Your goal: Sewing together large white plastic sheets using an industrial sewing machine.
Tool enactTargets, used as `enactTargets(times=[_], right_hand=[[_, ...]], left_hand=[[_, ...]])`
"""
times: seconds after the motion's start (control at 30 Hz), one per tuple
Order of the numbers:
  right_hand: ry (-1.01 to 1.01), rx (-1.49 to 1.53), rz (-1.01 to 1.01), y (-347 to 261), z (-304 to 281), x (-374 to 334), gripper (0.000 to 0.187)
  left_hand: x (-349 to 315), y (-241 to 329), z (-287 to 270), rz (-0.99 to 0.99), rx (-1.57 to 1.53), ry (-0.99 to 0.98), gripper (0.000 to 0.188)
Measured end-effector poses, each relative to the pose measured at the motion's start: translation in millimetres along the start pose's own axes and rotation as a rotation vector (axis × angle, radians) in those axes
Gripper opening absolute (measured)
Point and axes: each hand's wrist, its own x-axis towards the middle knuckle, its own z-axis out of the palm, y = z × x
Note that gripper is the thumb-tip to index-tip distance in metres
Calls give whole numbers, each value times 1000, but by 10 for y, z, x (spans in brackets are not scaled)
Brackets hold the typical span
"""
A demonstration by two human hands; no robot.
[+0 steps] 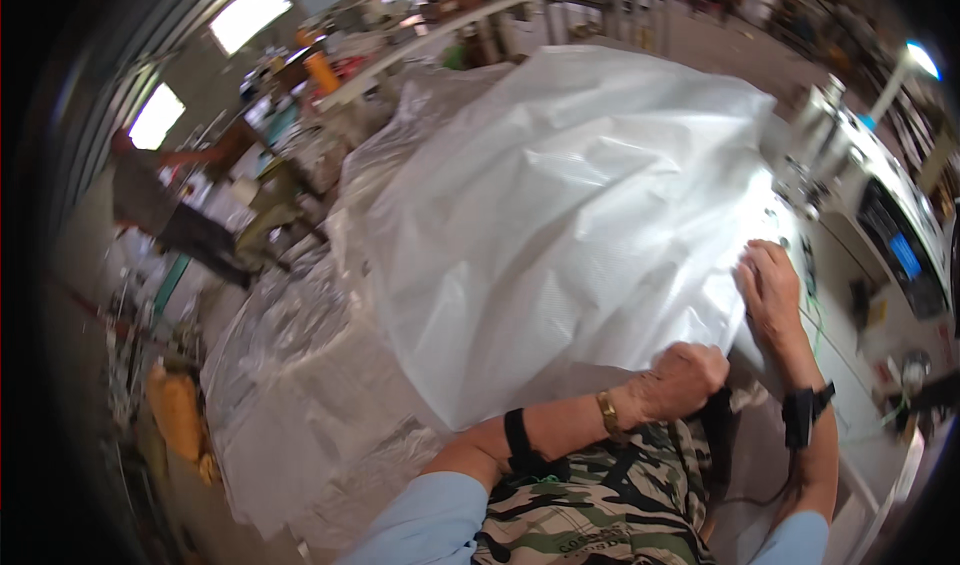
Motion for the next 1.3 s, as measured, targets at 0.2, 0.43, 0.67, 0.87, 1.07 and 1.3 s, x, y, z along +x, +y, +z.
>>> enactTargets(times=[0.2,0.43,0.67,0.87,1.07,1.3], right_hand=[[-42,-21,-31,-60,-90,39,18],[-64,-31,-10,145,4,-46,18],[-84,10,14,70,-6,-25,17],[-77,-1,27,94,-14,-51,17],[-92,-28,17,48,-35,-29,17],[-100,-20,73,14,-40,-28,22]], left_hand=[[16,51,52,19,116,22,9],[23,70,127,46,302,17,13],[-8,124,81,26,351,-13,14],[-17,115,57,22,349,30,13],[-31,103,94,-6,326,-31,14],[-48,87,103,-1,294,5,15]])
